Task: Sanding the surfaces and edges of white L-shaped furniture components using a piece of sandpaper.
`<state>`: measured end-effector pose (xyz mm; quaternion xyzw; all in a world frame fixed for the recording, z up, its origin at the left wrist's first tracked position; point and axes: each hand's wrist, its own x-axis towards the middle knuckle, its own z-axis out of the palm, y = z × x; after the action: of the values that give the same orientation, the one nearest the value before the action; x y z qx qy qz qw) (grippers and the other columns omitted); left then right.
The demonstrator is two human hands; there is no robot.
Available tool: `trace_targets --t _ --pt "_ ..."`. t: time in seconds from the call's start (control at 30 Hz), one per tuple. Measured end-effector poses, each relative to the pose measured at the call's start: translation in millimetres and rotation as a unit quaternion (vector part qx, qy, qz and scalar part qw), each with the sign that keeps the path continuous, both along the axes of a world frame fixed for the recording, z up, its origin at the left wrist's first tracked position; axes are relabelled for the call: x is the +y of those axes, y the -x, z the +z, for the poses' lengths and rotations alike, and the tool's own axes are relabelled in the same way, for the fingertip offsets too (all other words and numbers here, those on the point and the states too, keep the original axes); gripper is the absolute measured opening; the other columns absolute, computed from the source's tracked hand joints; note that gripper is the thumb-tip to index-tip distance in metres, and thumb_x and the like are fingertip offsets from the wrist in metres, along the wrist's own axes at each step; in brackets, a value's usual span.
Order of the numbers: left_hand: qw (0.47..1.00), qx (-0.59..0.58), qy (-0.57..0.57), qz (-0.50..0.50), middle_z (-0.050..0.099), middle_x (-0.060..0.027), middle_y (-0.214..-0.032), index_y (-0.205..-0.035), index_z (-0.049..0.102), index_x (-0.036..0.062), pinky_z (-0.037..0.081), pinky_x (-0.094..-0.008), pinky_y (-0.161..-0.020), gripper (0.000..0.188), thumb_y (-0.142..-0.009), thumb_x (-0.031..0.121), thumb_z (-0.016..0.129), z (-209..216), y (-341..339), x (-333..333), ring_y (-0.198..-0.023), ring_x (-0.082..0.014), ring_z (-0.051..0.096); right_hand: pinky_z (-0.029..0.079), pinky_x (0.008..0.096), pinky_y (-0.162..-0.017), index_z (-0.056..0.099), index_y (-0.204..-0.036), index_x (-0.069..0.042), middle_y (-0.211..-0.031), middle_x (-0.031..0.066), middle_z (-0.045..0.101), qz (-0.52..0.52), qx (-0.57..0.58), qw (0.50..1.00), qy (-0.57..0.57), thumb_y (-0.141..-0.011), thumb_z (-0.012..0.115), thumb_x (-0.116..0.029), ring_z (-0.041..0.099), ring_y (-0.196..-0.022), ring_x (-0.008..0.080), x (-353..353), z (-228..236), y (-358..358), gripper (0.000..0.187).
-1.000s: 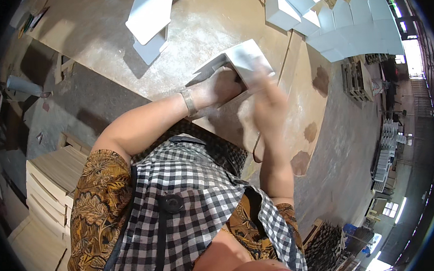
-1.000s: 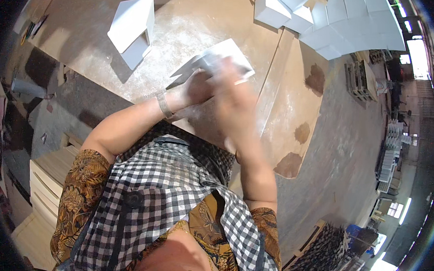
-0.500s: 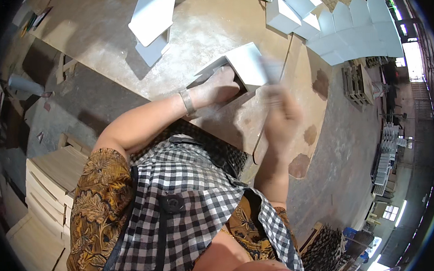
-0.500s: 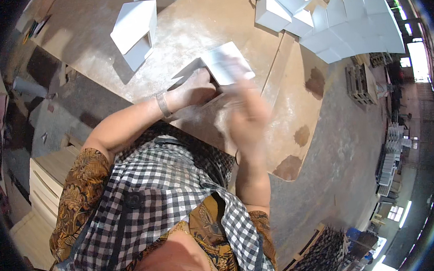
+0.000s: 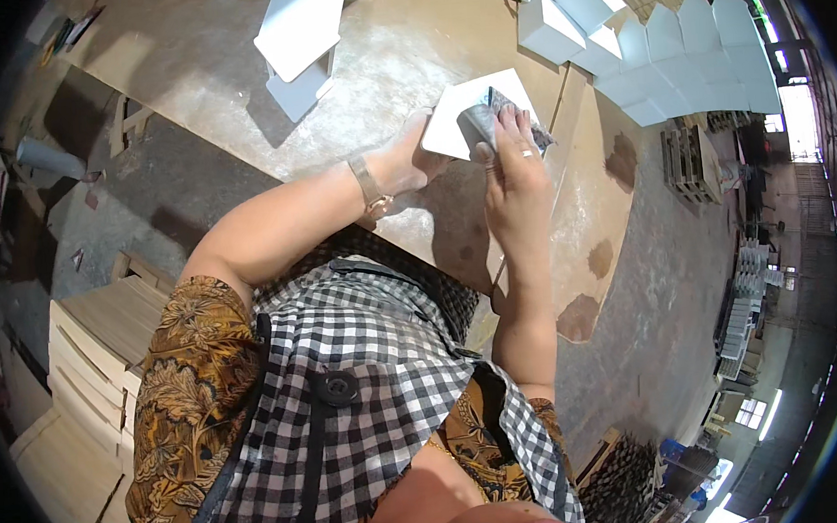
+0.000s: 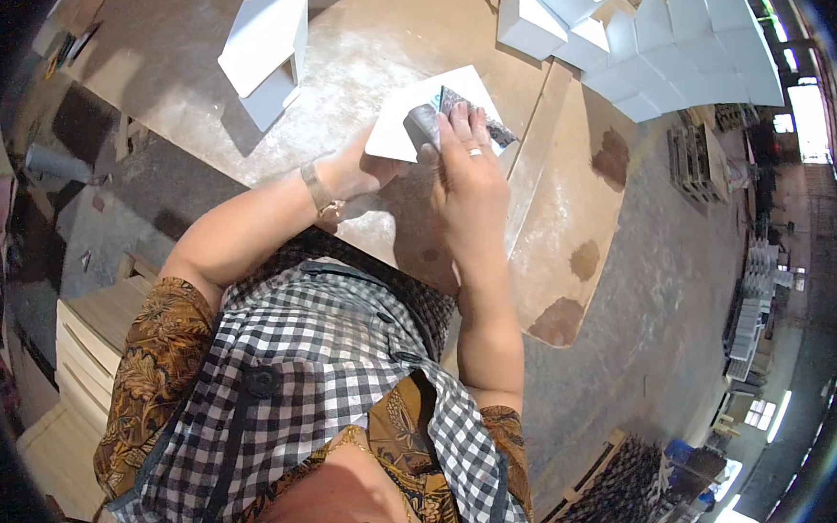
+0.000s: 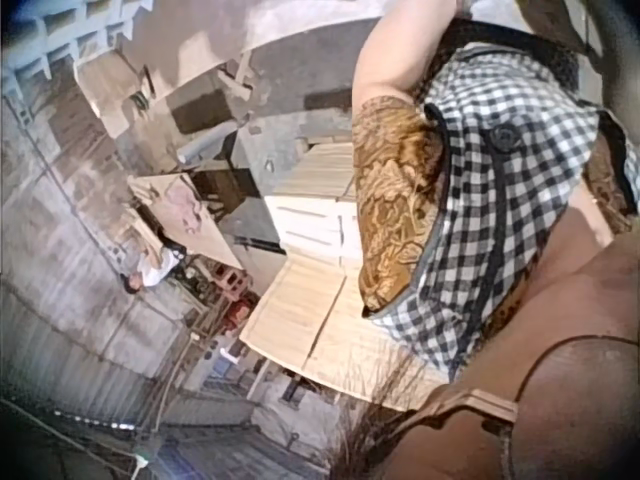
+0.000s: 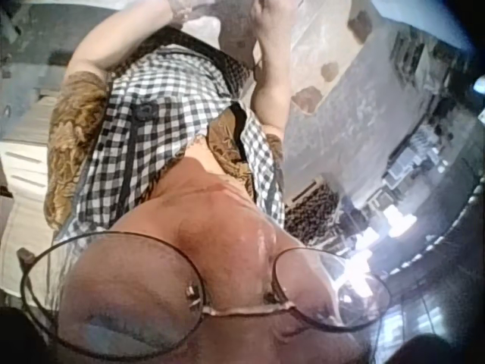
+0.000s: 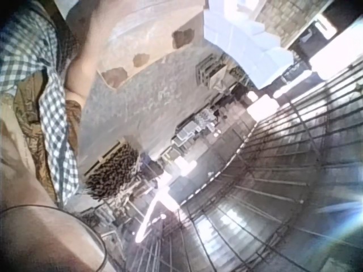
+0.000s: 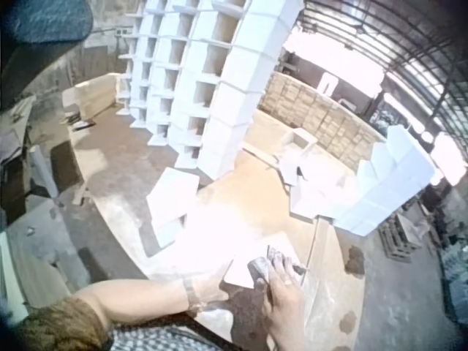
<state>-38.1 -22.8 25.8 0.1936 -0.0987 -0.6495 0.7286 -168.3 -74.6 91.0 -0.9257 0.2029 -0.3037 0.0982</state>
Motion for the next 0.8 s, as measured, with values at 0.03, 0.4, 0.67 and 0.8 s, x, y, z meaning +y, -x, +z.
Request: trace_targets --t 0.03,0.4,0.67,0.8 --pt "0.985 -0.170 -0.028 -0.003 0.055 -0.0052 -0.113 -0.118 0.046 0.0047 0.045 -0.0262 -0.086 0.032 -0.091 0.021 0.045 7 0 6 -0.102 -0.0143 0.054 0.039 0.0408 -0.095 0.057 -0.110 -0.005 -0.117 0.0204 0.053 0.004 0.014 0.999 -0.031 -0.083 0.053 -0.007 0.047 -0.114 0.0366 -6 2 1 0.027" --pt "0.850 -0.521 0.046 0.069 0.043 -0.0098 -0.129 -0.130 0.036 0.0063 0.033 -0.0285 -0.100 0.042 -0.089 0.012 0.044 9 -8 10 -0.122 -0.0176 0.039 0.045 0.0424 -0.080 0.056 -0.111 -0.005 -0.106 0.0237 0.056 -0.044 0.055 0.997 -0.039 -0.082 0.052 -0.013 0.056 -0.097 0.0374 7 3 -49 0.030" --pt "0.831 -0.554 -0.004 0.058 0.036 -0.0110 -0.136 -0.134 0.032 0.0083 0.029 -0.0318 -0.103 0.047 -0.088 0.009 0.046 15 -9 2 -0.127 -0.0165 0.032 0.046 0.0369 -0.072 0.060 -0.109 -0.010 -0.090 0.0191 0.063 -0.047 -0.139 0.984 -0.106 -0.081 0.048 0.001 0.062 -0.082 0.0288 14 45 -39 0.032" --pt "0.950 -0.304 0.030 0.058 0.032 -0.0115 -0.137 -0.135 0.028 0.0087 0.028 -0.0330 -0.104 0.051 -0.088 0.009 0.048 29 4 13 -0.128 -0.0172 0.029 0.044 0.0406 -0.080 0.060 -0.102 -0.001 -0.099 0.0240 0.059 -0.148 0.062 0.984 -0.074 -0.084 0.050 -0.015 0.056 -0.093 0.0387 -36 17 -54 0.025"
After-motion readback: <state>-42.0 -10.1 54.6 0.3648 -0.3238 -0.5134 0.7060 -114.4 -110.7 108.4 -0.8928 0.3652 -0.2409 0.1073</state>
